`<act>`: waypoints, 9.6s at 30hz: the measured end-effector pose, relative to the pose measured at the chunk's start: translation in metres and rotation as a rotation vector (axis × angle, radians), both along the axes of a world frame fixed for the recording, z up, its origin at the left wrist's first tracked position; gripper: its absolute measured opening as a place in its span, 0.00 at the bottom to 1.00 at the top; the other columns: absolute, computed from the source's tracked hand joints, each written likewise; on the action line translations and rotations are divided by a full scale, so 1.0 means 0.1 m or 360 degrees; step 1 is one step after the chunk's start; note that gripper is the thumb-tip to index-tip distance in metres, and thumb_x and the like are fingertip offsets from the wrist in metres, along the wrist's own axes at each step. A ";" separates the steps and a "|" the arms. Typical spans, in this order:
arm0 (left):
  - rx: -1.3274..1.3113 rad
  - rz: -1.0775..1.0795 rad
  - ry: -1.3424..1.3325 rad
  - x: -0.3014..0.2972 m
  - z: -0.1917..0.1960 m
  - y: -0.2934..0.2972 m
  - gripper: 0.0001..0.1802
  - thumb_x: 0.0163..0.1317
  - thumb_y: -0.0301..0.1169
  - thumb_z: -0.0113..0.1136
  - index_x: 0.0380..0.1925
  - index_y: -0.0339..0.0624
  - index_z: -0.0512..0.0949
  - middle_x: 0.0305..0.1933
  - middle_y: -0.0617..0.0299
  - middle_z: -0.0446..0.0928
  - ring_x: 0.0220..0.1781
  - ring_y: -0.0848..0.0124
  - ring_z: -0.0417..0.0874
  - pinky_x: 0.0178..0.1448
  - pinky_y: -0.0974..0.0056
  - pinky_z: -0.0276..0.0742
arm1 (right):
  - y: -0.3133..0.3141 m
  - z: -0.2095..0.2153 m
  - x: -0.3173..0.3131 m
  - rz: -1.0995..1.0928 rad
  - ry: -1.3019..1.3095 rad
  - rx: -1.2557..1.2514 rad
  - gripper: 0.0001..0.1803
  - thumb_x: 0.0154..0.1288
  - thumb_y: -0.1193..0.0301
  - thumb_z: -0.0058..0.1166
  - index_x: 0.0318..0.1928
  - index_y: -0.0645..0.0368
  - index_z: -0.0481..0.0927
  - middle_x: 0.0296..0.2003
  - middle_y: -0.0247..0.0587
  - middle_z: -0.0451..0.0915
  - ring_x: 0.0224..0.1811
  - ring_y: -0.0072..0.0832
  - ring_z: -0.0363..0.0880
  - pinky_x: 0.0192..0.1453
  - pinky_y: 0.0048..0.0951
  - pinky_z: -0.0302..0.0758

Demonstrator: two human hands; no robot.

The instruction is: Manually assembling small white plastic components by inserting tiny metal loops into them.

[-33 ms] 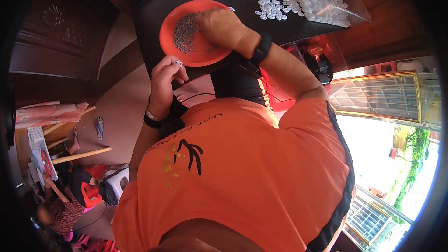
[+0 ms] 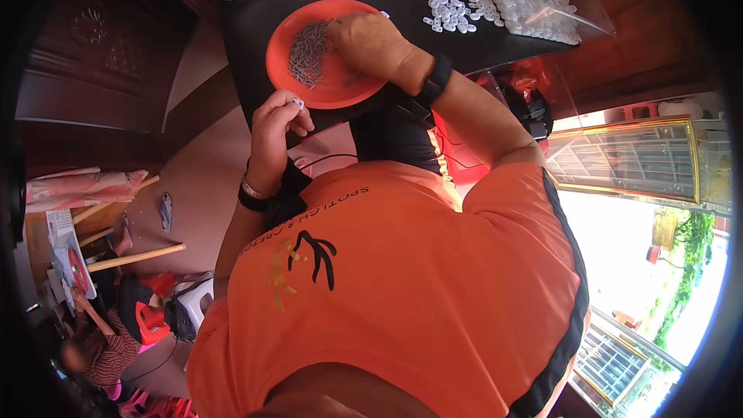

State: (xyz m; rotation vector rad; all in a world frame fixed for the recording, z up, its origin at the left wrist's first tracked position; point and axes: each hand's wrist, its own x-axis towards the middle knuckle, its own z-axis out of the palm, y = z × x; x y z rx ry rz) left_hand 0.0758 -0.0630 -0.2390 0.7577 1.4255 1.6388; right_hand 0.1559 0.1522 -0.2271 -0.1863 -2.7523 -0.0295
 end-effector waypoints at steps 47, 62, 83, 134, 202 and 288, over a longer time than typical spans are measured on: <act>0.0178 0.0044 0.0199 -0.11 0.30 0.71 0.08 0.61 0.29 0.50 0.31 0.35 0.76 0.29 0.63 0.76 0.28 0.78 0.73 0.32 0.74 0.65 | -0.05 0.24 0.24 0.0392 0.0099 -0.2283 0.10 0.70 0.65 0.46 0.39 0.59 0.75 0.25 0.26 0.72 0.27 0.13 0.69 0.29 0.16 0.67; 0.0468 -0.0177 -0.0399 -0.16 0.31 0.67 0.09 0.62 0.30 0.47 0.29 0.36 0.73 0.27 0.60 0.74 0.26 0.72 0.73 0.29 0.71 0.66 | -0.08 0.21 0.30 0.0273 0.0491 -0.1866 0.09 0.66 0.67 0.55 0.39 0.61 0.79 0.30 0.30 0.78 0.32 0.18 0.74 0.37 0.20 0.73; 0.0190 0.0079 0.0437 0.15 0.39 0.42 0.09 0.59 0.30 0.49 0.23 0.39 0.71 0.20 0.67 0.71 0.21 0.82 0.68 0.25 0.76 0.61 | -0.26 0.37 0.43 0.0649 0.0255 -0.2214 0.05 0.67 0.74 0.51 0.38 0.63 0.77 0.31 0.29 0.77 0.34 0.15 0.73 0.41 0.18 0.71; 0.0121 0.0151 0.0268 0.24 0.36 0.17 0.11 0.60 0.30 0.47 0.20 0.40 0.68 0.17 0.66 0.69 0.18 0.81 0.64 0.24 0.75 0.58 | 1.00 0.37 0.08 0.0155 0.0045 -0.1853 0.10 0.61 0.72 0.56 0.41 0.62 0.80 0.32 0.37 0.83 0.34 0.23 0.81 0.40 0.24 0.77; 0.0071 0.0429 -0.0018 0.54 0.30 0.19 0.15 0.66 0.36 0.46 0.36 0.34 0.76 0.21 0.63 0.73 0.20 0.78 0.69 0.22 0.75 0.60 | -0.74 0.47 0.63 0.0446 0.0426 -0.1089 0.19 0.48 0.73 0.64 0.43 0.62 0.79 0.36 0.43 0.79 0.39 0.36 0.80 0.40 0.31 0.78; 0.0368 0.0060 -0.0046 0.34 0.20 0.12 0.13 0.67 0.33 0.42 0.28 0.37 0.70 0.26 0.62 0.69 0.27 0.73 0.72 0.36 0.68 0.73 | -0.82 0.29 0.65 0.0583 0.0437 -0.2351 0.07 0.66 0.79 0.51 0.43 0.67 0.78 0.30 0.39 0.79 0.32 0.22 0.79 0.35 0.22 0.78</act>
